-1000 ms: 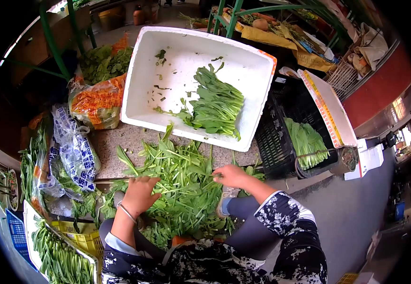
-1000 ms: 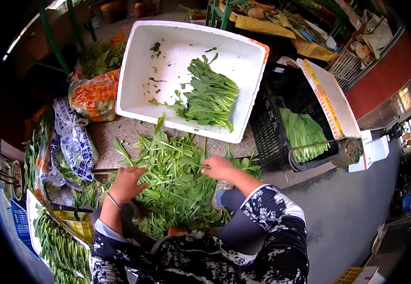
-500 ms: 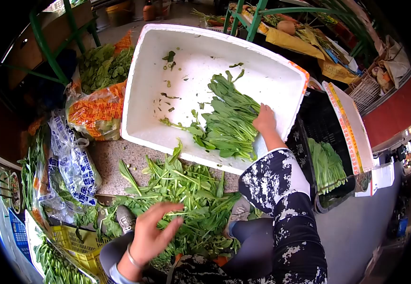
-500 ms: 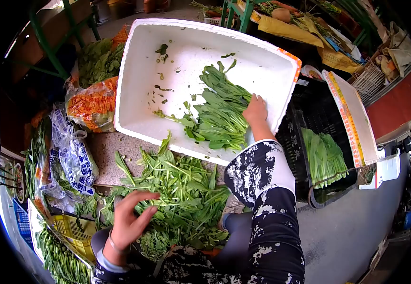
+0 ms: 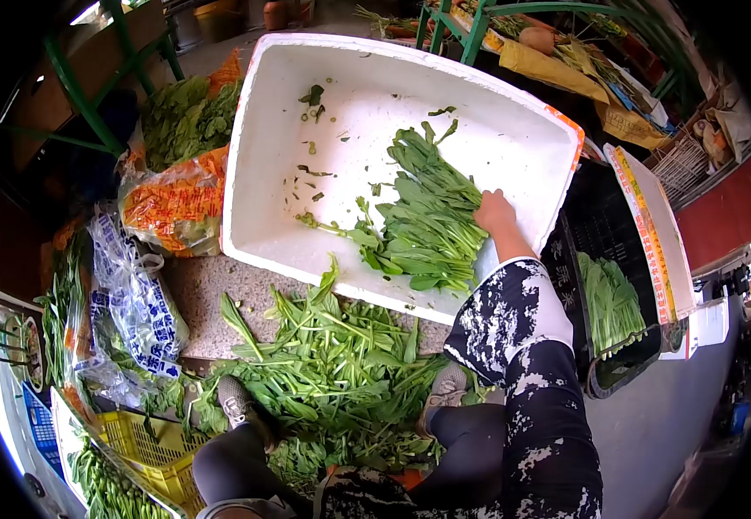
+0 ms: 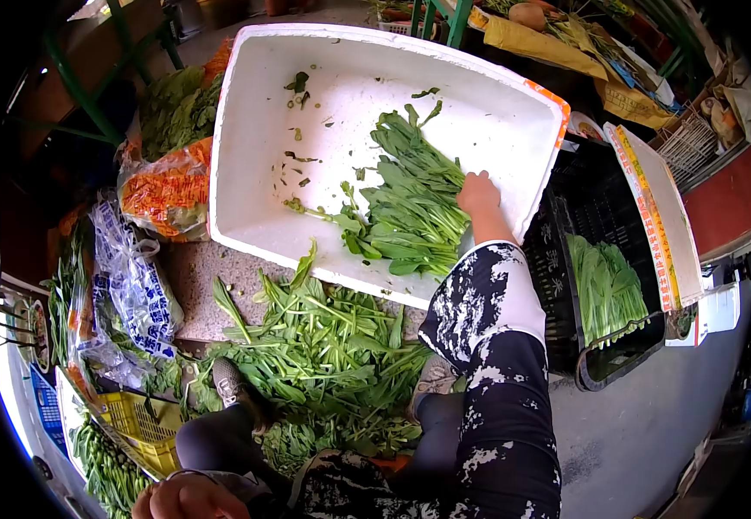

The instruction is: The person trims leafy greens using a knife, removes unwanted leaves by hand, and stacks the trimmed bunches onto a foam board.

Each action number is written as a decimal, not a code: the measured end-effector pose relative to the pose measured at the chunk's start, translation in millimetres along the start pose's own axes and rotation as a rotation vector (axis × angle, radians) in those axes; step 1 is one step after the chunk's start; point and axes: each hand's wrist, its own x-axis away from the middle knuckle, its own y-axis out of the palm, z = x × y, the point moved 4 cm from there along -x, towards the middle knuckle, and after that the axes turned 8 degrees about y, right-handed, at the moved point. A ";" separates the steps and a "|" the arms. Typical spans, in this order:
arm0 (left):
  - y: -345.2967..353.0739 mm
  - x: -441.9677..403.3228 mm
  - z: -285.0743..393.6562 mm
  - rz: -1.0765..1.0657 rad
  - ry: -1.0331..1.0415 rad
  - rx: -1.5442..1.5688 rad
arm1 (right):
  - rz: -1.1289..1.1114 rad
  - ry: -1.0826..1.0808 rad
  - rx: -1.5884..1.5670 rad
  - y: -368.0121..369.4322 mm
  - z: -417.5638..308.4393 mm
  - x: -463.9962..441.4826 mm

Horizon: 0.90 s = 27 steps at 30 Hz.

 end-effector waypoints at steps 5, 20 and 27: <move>-7.1 8.9 -2.3 0.005 0.004 0.138 | 0.054 -0.038 -0.024 -18.7 2.6 12.4; -101.7 144.8 -62.7 1.055 -0.903 -0.404 | -0.473 0.147 -0.882 -64.9 37.3 82.1; -95.0 147.7 -75.2 0.998 -0.969 -0.404 | -0.378 0.167 -1.053 -55.5 51.4 105.2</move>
